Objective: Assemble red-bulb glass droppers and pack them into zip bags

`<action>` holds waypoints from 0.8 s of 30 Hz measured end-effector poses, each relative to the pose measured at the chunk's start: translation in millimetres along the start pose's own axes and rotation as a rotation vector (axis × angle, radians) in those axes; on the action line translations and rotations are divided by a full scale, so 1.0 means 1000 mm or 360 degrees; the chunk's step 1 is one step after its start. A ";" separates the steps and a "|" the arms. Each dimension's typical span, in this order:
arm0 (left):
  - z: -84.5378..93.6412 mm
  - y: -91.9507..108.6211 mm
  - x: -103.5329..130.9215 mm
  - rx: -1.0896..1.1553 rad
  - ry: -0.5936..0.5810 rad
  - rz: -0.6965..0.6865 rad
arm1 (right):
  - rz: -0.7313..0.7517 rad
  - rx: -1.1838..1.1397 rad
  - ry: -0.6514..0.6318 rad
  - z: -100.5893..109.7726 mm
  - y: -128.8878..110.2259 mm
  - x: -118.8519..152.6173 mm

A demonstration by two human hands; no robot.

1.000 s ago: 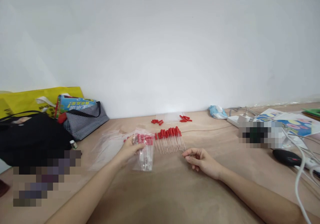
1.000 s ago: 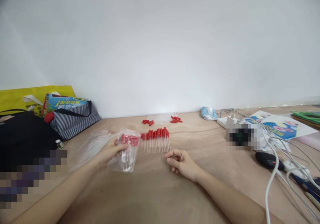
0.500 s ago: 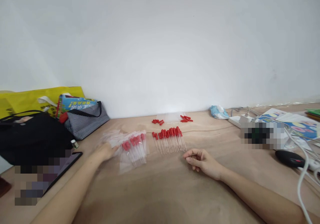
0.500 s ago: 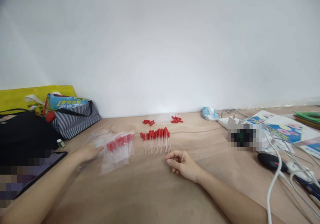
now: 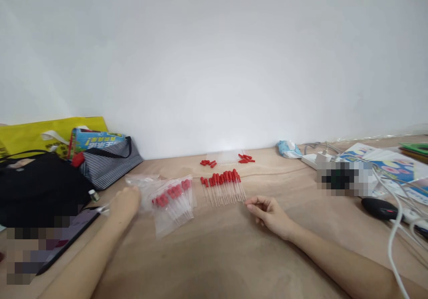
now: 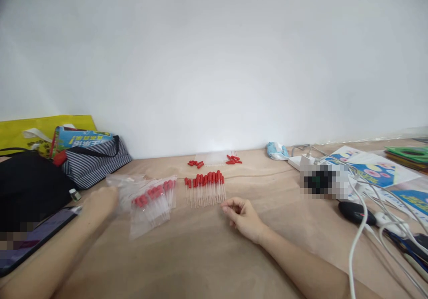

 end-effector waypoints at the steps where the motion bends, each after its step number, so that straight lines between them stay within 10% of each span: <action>1: 0.012 0.008 0.004 -0.0037 0.0066 -0.0018 | 0.0051 0.0047 0.0138 0.008 0.001 -0.003; 5: 0.028 0.082 0.044 -0.0164 0.0292 -0.0563 | 0.0178 0.0248 0.0462 0.034 0.007 -0.017; 10: -0.030 0.161 0.143 0.0240 -0.0284 -0.1532 | 0.0262 0.0425 0.0543 0.046 0.015 -0.051; 19: -0.035 0.153 0.160 0.0765 -0.0328 -0.1497 | 0.0289 0.0480 0.0616 0.030 0.025 -0.114; 24: -0.031 0.154 0.167 0.0583 -0.0709 -0.1699 | 0.0276 0.0345 0.0566 0.017 0.028 -0.125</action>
Point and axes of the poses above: each hand's wrist, its own x-axis away from the middle knuckle, its own z-axis out of the back of the hand, y = z × x, the point moved 8 cm from there along -x, towards the middle knuckle, and after that the axes turned 10 degrees about z, right-handed, at the moved point
